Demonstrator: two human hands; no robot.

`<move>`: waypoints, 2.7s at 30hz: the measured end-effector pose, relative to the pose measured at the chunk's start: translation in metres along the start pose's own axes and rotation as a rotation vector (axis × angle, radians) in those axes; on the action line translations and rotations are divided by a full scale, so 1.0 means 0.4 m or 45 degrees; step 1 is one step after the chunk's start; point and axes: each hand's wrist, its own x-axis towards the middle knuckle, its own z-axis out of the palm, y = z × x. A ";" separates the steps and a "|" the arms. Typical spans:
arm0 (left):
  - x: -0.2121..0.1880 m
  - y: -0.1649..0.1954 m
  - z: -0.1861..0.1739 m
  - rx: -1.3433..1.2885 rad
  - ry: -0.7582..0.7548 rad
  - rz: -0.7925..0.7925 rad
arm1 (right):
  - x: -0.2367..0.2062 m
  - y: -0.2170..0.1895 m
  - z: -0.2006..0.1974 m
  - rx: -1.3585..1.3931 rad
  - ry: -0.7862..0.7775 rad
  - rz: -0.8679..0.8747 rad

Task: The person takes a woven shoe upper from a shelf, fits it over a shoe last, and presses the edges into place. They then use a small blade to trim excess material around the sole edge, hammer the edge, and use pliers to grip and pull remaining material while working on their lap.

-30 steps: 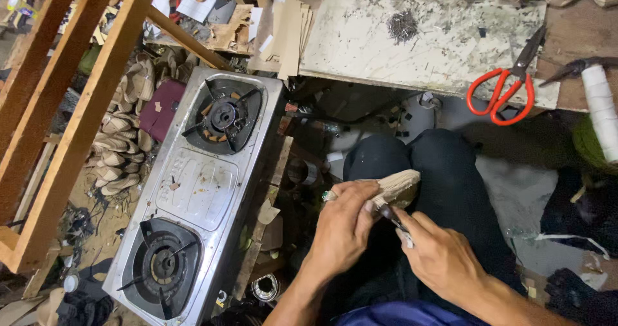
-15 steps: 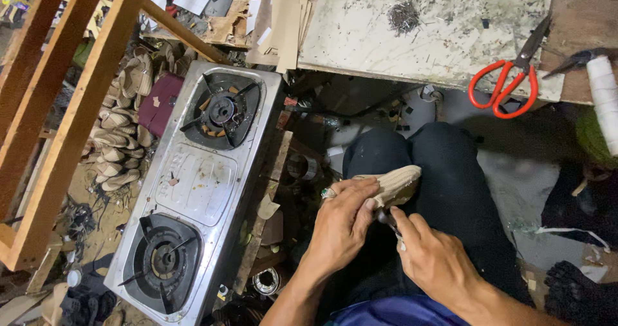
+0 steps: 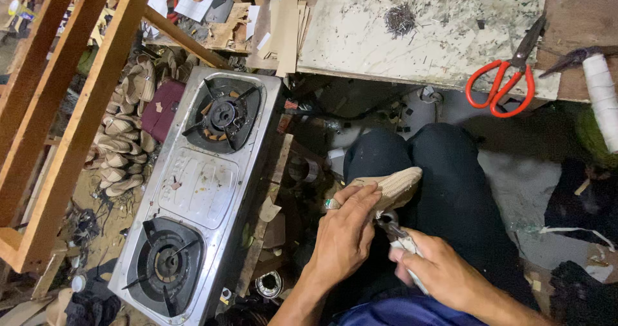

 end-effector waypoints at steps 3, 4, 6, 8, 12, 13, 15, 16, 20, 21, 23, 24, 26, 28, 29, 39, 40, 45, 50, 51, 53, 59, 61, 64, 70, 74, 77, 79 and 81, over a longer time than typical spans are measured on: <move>0.009 0.005 -0.003 -0.078 0.062 0.018 | -0.012 0.009 0.022 -0.384 -0.023 0.000; 0.014 0.006 -0.004 -0.116 0.083 0.024 | -0.012 0.016 0.035 -0.461 -0.015 -0.267; 0.020 0.008 -0.009 -0.154 0.071 0.007 | -0.006 0.036 0.057 -0.522 0.023 -0.463; 0.027 0.004 -0.016 -0.159 0.091 0.005 | 0.009 0.061 0.066 -0.495 0.055 -0.335; 0.015 0.005 -0.020 -0.159 0.049 -0.039 | 0.029 0.106 0.036 0.000 -0.013 -0.035; 0.012 0.006 -0.017 -0.160 0.027 -0.057 | 0.031 0.110 0.024 0.118 -0.023 -0.139; 0.012 0.008 -0.006 -0.125 0.027 -0.031 | 0.033 0.103 0.002 0.316 -0.056 -0.204; 0.012 0.008 -0.003 -0.105 0.030 -0.025 | 0.032 0.094 -0.008 0.399 -0.083 -0.162; 0.012 0.005 -0.003 -0.065 0.035 0.011 | 0.024 0.032 -0.035 0.429 -0.130 -0.046; 0.011 0.004 -0.005 -0.077 0.030 0.006 | 0.021 0.016 -0.037 0.302 -0.121 0.012; 0.009 0.002 -0.008 -0.100 0.029 -0.015 | 0.014 -0.010 -0.035 0.047 -0.104 0.131; 0.009 0.001 -0.008 -0.110 0.035 -0.029 | 0.011 -0.019 -0.031 -0.022 -0.064 0.160; 0.010 0.000 -0.007 -0.129 0.044 -0.061 | 0.004 -0.029 -0.019 -0.155 0.014 0.214; 0.014 -0.002 -0.006 -0.158 0.049 -0.089 | 0.001 -0.033 -0.007 -0.342 0.115 -0.120; 0.017 -0.005 -0.008 -0.177 0.032 -0.104 | 0.002 -0.034 -0.002 -0.434 0.174 -0.288; 0.005 -0.069 -0.013 -0.109 0.102 0.020 | -0.009 0.028 -0.050 -0.668 0.079 -0.418; 0.002 -0.089 -0.012 -0.096 0.169 0.032 | -0.024 0.055 -0.068 -0.737 0.021 -0.371; -0.013 -0.193 -0.004 -0.835 0.257 -0.679 | -0.047 0.202 -0.172 -1.114 -0.333 -0.251; 0.015 -0.199 0.081 -1.082 0.293 -0.568 | -0.023 0.228 -0.196 -1.145 -0.517 -0.228; 0.022 -0.194 0.087 -1.002 0.233 -0.570 | -0.022 0.215 -0.191 -1.140 -0.427 -0.249; 0.038 -0.186 0.082 -0.776 0.128 -0.402 | -0.020 0.179 -0.176 -1.126 -0.239 -0.299; 0.078 -0.205 0.045 -0.495 -0.054 -0.099 | 0.005 0.087 -0.129 -1.178 -0.135 -0.218; 0.082 -0.223 0.051 -0.490 -0.023 -0.024 | 0.009 0.074 -0.122 -1.161 -0.126 -0.164; 0.079 -0.245 0.070 -0.494 0.015 0.033 | 0.009 0.060 -0.123 -1.135 -0.096 -0.173; 0.072 -0.270 0.092 -0.462 0.047 0.082 | 0.021 0.004 -0.116 -1.192 -0.083 -0.198; 0.062 -0.277 0.095 -0.443 0.019 0.071 | 0.030 -0.024 -0.112 -1.223 -0.123 -0.161; 0.056 -0.281 0.099 -0.434 0.043 0.117 | 0.032 -0.028 -0.152 -1.153 -0.025 -0.292; 0.050 -0.281 0.102 -0.442 0.045 0.115 | 0.037 -0.030 -0.214 -1.027 0.227 -0.349; 0.045 -0.280 0.104 -0.430 0.071 0.147 | 0.045 -0.035 -0.298 -1.145 0.649 -0.333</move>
